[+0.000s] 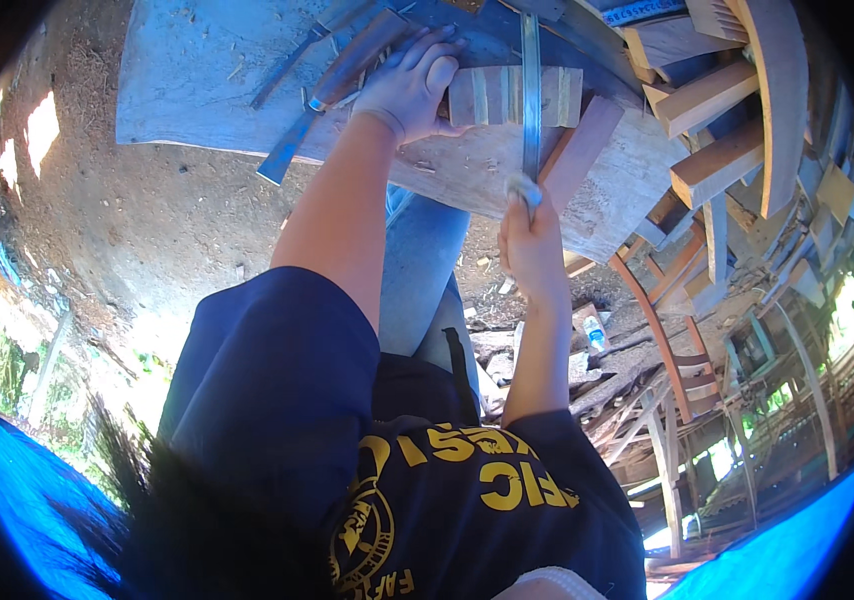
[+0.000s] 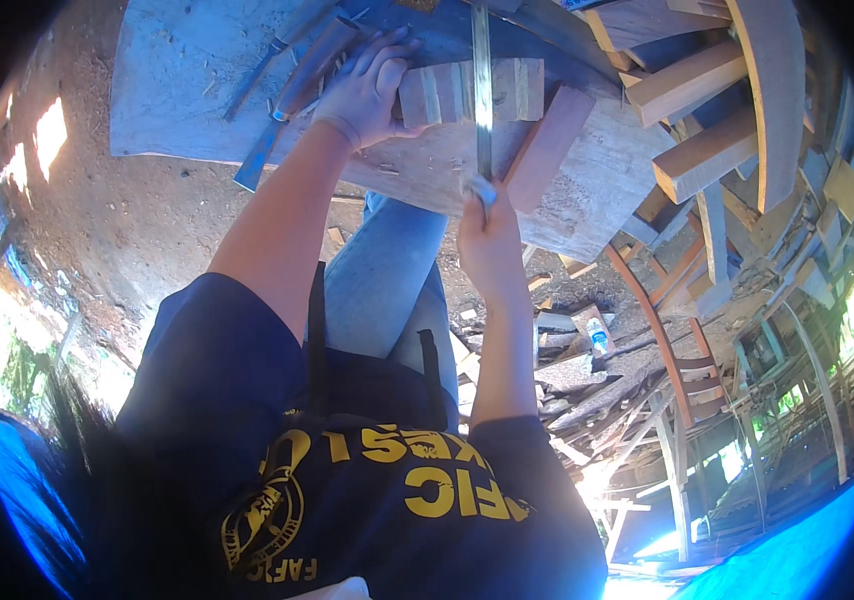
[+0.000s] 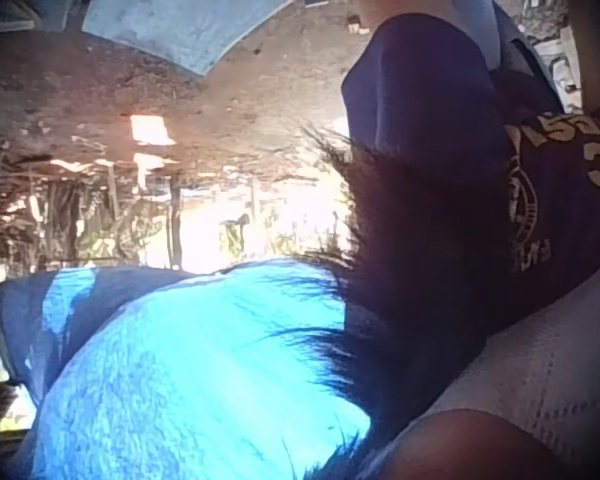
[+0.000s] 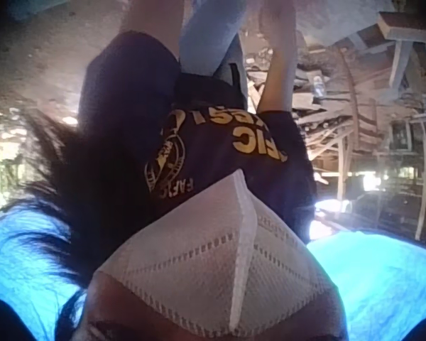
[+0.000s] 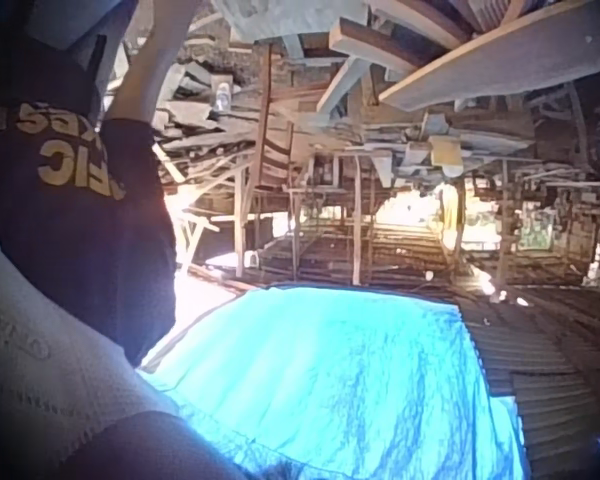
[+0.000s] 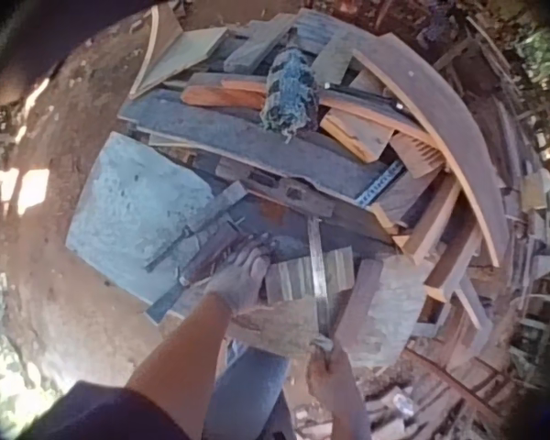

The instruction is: Chiseling and shaping a wooden block using a chisel and mallet on a workbench.

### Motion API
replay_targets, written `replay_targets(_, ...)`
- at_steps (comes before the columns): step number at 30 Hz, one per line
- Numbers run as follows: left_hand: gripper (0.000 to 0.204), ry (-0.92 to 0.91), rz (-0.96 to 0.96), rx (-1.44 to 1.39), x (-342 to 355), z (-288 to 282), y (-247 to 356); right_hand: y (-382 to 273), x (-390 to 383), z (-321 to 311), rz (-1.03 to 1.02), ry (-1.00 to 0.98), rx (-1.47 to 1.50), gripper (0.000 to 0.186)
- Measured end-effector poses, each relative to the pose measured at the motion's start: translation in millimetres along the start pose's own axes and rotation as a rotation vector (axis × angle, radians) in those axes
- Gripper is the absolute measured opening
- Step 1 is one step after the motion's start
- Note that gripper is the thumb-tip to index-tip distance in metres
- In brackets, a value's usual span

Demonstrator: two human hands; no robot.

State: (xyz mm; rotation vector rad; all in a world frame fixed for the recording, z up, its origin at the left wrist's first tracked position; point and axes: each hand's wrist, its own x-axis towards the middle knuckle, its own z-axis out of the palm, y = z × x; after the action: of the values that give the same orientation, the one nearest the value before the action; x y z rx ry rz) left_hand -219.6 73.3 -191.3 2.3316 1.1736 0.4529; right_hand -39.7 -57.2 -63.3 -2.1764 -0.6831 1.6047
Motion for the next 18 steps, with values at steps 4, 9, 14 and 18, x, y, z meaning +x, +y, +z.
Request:
replay_targets(4,0.083,0.024,0.027,0.0,-0.1,0.2,-3.0,3.2,-5.7,1.4,0.007,0.007,-0.017,0.028)
replay_targets(9,0.081,0.045,0.031,0.006,-0.9,-0.5,-3.5,-14.1,16.0,22.5,-0.343,0.236,-0.337,0.026)
replay_targets(14,0.069,-0.171,-0.073,-0.001,-1.9,-2.2,0.5,31.4,7.6,26.8,-0.307,0.295,-0.477,0.026)
replay_targets(18,0.07,-0.14,-0.059,-0.008,-7.9,9.8,-6.7,58.6,-33.8,26.5,-0.19,0.221,-0.33,0.021)
